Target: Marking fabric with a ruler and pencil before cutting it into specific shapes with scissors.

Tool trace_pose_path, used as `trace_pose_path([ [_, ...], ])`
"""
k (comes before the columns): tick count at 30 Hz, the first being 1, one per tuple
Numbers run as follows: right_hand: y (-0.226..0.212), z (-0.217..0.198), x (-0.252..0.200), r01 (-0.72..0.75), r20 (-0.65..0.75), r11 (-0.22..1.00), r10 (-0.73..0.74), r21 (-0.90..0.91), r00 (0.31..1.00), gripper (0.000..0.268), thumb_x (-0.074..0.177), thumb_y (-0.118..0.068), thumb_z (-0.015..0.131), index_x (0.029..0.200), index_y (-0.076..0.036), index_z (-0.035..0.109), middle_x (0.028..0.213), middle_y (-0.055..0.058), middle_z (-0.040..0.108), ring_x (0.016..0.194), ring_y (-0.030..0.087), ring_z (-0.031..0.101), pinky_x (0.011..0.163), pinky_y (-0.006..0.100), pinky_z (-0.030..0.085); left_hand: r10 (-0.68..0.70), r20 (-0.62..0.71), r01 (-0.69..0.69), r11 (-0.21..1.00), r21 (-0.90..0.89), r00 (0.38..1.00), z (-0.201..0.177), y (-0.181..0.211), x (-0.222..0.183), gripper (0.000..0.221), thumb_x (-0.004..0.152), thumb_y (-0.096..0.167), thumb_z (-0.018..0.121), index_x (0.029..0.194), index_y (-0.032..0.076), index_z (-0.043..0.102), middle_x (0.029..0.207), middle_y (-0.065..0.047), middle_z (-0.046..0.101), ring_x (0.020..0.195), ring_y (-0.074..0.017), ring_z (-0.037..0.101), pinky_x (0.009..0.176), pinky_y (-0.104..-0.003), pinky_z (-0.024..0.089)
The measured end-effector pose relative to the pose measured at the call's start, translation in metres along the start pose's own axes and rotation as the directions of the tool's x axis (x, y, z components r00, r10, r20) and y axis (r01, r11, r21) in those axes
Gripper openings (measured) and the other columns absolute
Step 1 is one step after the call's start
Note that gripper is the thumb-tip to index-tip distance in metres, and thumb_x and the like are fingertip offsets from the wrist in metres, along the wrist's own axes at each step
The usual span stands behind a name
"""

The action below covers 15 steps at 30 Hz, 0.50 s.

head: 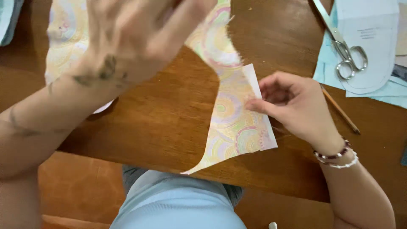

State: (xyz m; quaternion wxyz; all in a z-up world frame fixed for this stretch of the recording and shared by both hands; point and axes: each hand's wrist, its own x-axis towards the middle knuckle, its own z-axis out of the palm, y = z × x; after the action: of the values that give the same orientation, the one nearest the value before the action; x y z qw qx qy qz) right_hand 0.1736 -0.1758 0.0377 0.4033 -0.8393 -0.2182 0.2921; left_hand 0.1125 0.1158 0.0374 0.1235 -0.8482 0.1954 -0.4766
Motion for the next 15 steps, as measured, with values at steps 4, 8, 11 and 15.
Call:
trace_pose_path([
  [4,0.009,0.000,0.006,0.009,-0.066,0.997,-0.015,-0.080,0.998,0.033,0.071,-0.020,0.090,0.096,-0.010,0.070,0.085,0.001,0.076,0.068,0.007,0.066,0.065,0.019,0.057,-0.010,0.123,0.025,0.993,-0.116,0.992,0.021,0.013,-0.022,0.026,0.112,0.006,0.072,0.093,0.023,0.064,0.087,0.008,0.056,0.072,-0.0103,0.050,0.064,-0.025,0.038],
  [8,0.028,-0.015,0.012,0.231,-0.171,0.930,-0.287,-0.286,0.942,0.025,0.093,-0.003,0.081,0.113,0.001,0.067,0.102,0.013,0.074,0.083,0.018,0.070,0.074,0.025,0.060,-0.001,0.570,0.085,0.989,-0.121,0.822,0.023,0.009,-0.026,0.051,0.093,0.014,0.064,0.141,0.015,0.048,0.106,-0.007,0.061,0.080,-0.0201,0.063,0.066,-0.031,0.051],
  [11,0.032,-0.031,0.006,0.367,-0.224,0.881,-0.438,-0.299,0.870,0.018,0.108,0.016,0.074,0.120,0.012,0.060,0.107,0.024,0.069,0.086,0.025,0.068,0.073,0.027,0.059,0.031,0.750,0.372,0.854,-0.363,0.660,0.002,0.008,-0.010,0.079,0.078,0.019,0.056,0.154,0.005,0.038,0.121,-0.027,0.055,0.099,-0.0392,0.058,0.083,-0.052,0.049],
  [15,0.045,-0.050,-0.010,0.416,-0.370,0.896,-0.443,-0.155,0.817,0.020,0.124,0.021,0.063,0.130,0.012,0.047,0.115,0.025,0.061,0.089,0.028,0.062,0.079,0.033,0.056,0.093,0.652,0.344,0.788,-0.510,0.753,-0.010,0.027,-0.010,0.079,0.092,0.052,0.065,0.149,0.002,0.044,0.145,-0.031,0.044,0.126,-0.0487,0.048,0.108,-0.058,0.038],
])
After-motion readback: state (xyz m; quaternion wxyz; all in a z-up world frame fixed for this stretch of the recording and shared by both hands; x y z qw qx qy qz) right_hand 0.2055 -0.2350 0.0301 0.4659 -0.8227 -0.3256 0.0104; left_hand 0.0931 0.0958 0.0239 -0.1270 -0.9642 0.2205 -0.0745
